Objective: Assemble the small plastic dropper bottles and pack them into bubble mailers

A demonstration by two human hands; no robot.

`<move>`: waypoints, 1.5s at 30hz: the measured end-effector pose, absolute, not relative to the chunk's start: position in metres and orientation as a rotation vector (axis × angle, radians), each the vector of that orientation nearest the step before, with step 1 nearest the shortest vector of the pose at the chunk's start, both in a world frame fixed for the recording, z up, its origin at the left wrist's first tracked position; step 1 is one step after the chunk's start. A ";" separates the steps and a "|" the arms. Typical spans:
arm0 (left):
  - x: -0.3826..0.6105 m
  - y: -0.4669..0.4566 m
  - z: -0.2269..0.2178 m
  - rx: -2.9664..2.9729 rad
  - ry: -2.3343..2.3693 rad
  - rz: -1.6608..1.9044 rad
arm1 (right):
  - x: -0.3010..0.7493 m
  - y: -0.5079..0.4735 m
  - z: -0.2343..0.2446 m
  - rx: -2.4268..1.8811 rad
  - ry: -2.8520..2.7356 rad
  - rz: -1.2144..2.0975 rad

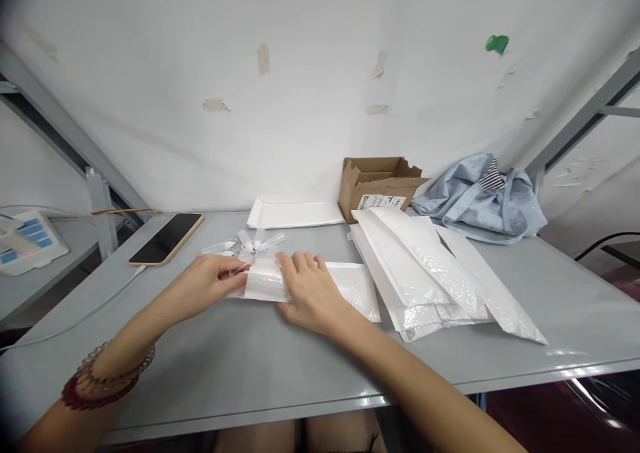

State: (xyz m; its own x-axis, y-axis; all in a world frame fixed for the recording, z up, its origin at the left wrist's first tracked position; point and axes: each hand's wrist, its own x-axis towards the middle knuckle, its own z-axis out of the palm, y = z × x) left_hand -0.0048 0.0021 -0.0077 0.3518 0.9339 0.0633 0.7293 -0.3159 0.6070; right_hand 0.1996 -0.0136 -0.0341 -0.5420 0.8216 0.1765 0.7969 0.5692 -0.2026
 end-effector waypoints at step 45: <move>-0.021 0.004 0.008 1.778 0.996 0.259 | 0.202 -0.022 -0.026 -1.340 -2.573 0.331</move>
